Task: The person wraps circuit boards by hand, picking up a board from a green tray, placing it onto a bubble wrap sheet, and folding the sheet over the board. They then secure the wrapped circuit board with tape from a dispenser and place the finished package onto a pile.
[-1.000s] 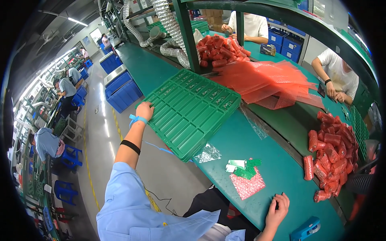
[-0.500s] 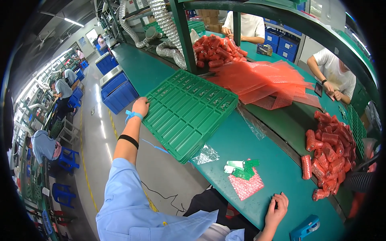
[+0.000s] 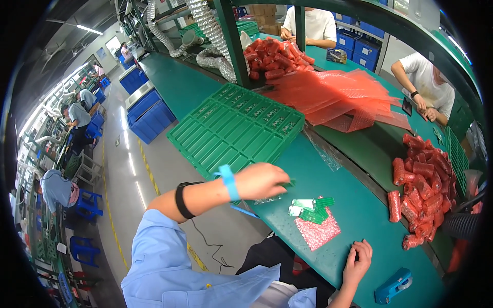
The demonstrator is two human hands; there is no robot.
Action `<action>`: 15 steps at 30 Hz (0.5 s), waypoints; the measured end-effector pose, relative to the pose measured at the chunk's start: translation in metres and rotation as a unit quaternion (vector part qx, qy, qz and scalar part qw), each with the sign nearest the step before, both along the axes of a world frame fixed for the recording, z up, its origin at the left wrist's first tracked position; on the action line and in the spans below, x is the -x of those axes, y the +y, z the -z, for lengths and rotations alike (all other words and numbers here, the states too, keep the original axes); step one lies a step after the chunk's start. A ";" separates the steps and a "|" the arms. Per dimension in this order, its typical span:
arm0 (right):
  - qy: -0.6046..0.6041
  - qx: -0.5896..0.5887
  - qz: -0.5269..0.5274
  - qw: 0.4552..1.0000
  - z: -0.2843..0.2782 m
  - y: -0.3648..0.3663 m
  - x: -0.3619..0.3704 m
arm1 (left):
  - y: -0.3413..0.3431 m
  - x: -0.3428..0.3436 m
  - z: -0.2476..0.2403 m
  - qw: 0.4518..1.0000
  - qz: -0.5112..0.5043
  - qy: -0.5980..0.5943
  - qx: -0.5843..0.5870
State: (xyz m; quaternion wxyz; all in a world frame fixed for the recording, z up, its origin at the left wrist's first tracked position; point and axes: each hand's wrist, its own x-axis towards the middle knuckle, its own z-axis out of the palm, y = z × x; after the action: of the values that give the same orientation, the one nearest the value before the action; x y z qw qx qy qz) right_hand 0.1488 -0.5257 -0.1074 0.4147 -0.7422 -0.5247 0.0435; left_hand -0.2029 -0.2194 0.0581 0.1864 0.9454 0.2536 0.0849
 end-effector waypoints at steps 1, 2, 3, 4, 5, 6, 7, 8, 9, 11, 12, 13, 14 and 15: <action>0.002 -0.001 0.000 1.000 0.000 0.000 0.000 | 0.000 -0.006 0.003 1.000 -0.002 -0.001 0.000; 0.002 -0.003 0.000 1.000 0.001 0.000 0.000 | 0.002 -0.011 0.005 0.999 -0.004 -0.036 0.015; 0.004 -0.004 -0.002 1.000 0.003 0.000 0.001 | 0.005 -0.015 0.007 0.997 -0.005 -0.072 0.030; 0.007 -0.006 -0.004 1.000 0.005 0.001 0.001 | 0.008 -0.018 0.008 0.993 -0.005 -0.107 0.045; 0.008 -0.007 0.000 1.000 0.006 0.000 0.000 | 0.020 -0.017 0.001 0.990 -0.039 -0.129 0.051; 0.007 -0.007 0.004 1.000 0.005 -0.001 -0.001 | 0.038 -0.008 -0.012 0.985 -0.073 -0.148 0.058; 0.007 -0.008 0.008 1.000 0.005 -0.002 -0.001 | 0.061 0.003 -0.021 0.976 -0.116 -0.181 0.045; 0.007 -0.009 0.009 1.000 0.004 -0.003 -0.001 | 0.086 0.020 -0.028 0.963 -0.161 -0.213 0.031; 0.006 -0.010 0.012 1.000 0.003 -0.005 -0.001 | 0.108 0.036 -0.037 0.955 -0.215 -0.201 -0.021; 0.009 -0.008 0.006 1.000 0.000 -0.005 0.003 | 0.162 0.089 -0.024 0.915 -0.322 -0.158 -0.185; 0.009 -0.004 0.004 1.000 -0.002 -0.004 0.004 | 0.189 0.113 -0.003 0.898 -0.367 -0.144 -0.195; 0.009 -0.002 0.002 1.000 -0.002 -0.001 0.005 | 0.214 0.136 0.017 0.878 -0.411 -0.129 -0.208; 0.010 -0.005 0.001 1.000 -0.001 0.001 0.005 | 0.230 0.154 0.037 0.873 -0.440 -0.084 -0.193; 0.010 -0.007 0.003 1.000 0.000 0.000 0.006 | 0.239 0.165 0.049 0.866 -0.466 -0.040 -0.178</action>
State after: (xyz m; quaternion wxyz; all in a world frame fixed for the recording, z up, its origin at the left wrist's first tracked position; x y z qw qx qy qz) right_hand 0.1432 -0.5257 -0.1076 0.4251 -0.7401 -0.5190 0.0459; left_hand -0.3675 0.0198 0.0091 -0.0361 0.7302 0.6373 0.2436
